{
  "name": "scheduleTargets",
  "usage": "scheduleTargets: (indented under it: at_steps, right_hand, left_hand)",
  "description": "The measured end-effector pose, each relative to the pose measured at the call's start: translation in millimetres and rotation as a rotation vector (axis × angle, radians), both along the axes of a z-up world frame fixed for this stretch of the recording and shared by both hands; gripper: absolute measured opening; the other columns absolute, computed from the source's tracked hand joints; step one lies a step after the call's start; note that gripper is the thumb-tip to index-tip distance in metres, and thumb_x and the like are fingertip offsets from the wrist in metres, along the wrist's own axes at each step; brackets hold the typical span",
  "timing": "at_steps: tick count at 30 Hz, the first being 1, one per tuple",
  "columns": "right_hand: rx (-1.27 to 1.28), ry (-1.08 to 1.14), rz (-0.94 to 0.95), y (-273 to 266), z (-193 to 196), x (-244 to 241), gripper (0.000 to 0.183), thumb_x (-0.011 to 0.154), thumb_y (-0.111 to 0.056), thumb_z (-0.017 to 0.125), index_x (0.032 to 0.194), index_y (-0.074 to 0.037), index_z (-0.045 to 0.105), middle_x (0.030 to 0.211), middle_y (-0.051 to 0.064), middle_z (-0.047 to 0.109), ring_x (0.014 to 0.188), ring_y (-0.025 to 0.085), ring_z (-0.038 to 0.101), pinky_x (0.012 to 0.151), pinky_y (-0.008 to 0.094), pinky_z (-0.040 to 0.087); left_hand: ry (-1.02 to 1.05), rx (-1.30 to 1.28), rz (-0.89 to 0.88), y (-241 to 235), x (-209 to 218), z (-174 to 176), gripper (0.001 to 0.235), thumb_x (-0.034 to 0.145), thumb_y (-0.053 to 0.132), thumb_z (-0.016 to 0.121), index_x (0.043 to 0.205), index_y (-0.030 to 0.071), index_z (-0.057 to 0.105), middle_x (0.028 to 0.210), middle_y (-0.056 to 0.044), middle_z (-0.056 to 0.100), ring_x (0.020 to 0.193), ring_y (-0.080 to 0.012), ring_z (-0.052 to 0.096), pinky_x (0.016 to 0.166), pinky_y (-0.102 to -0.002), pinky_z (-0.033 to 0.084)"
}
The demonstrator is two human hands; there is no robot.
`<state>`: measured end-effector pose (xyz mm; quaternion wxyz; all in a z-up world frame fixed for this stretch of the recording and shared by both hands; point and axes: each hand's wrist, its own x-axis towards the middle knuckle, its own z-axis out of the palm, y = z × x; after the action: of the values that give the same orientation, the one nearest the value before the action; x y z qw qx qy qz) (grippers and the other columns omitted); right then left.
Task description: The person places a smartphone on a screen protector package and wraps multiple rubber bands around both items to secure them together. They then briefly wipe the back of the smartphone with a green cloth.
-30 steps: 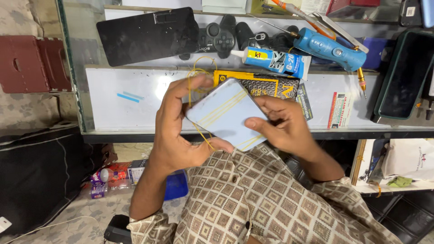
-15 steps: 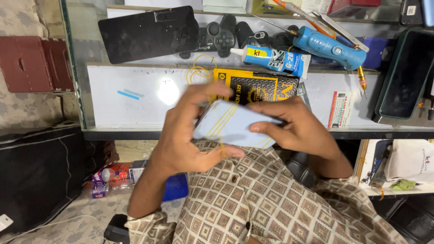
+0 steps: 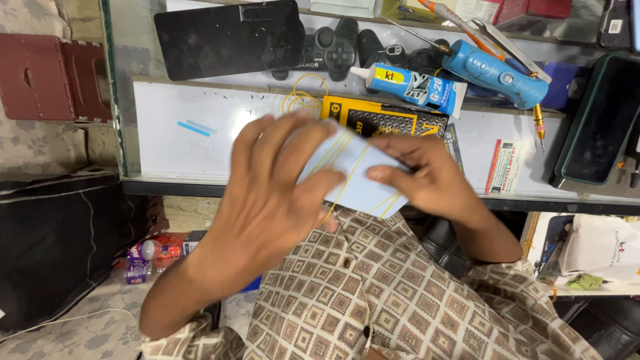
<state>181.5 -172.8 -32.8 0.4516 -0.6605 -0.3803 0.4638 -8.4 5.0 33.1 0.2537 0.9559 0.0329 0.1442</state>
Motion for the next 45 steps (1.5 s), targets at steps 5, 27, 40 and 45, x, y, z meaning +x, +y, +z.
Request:
scheduleTargets:
  at_steps: [5, 27, 40, 45]
  right_hand:
    - [0.123, 0.527, -0.250, -10, -13, 13, 0.037, 0.093, -0.004, 0.076, 0.125, 0.012, 0.067, 0.109, 0.015, 0.077, 0.090, 0.015, 0.073, 0.080, 0.026, 0.057]
    - [0.520, 0.225, -0.536, -3, -15, -57, 0.038, 0.103, -0.012, 0.075, 0.131, 0.010, 0.061, 0.114, 0.013, 0.074, 0.098, 0.013, 0.071, 0.088, 0.024, 0.055]
    - [0.174, -0.559, 0.287, 1, 25, -24, 0.042, 0.082, 0.008, 0.066, 0.123, 0.002, 0.065, 0.091, 0.017, 0.075, 0.073, 0.029, 0.074, 0.059, 0.038, 0.058]
    - [0.197, -0.573, 0.232, 7, 26, -29, 0.038, 0.082, 0.007, 0.067, 0.120, 0.004, 0.063, 0.085, 0.017, 0.073, 0.071, 0.031, 0.074, 0.061, 0.039, 0.058]
  left_hand:
    - [0.050, -0.193, -0.124, 11, -39, 8, 0.039, 0.071, 0.037, 0.082, 0.096, 0.012, 0.066, 0.119, -0.008, 0.057, 0.119, -0.0319, 0.047, 0.104, -0.054, 0.034]
    - [-0.921, -1.440, 0.556, -32, -16, -71, 0.093, 0.079, 0.033, 0.091, 0.145, -0.003, 0.035, 0.150, -0.024, 0.038, 0.141, -0.0267, 0.049, 0.112, -0.041, 0.051]
    - [0.070, -0.370, -0.092, 5, 5, -46, 0.083, 0.071, 0.053, 0.086, 0.123, -0.009, 0.068, 0.095, -0.016, 0.075, 0.079, -0.0310, 0.072, 0.066, -0.041, 0.053]
    - [0.099, -0.047, -0.150, 4, 14, -37, 0.042, 0.081, 0.036, 0.078, 0.095, -0.002, 0.070, 0.082, -0.012, 0.071, 0.076, -0.0282, 0.071, 0.067, -0.041, 0.050]
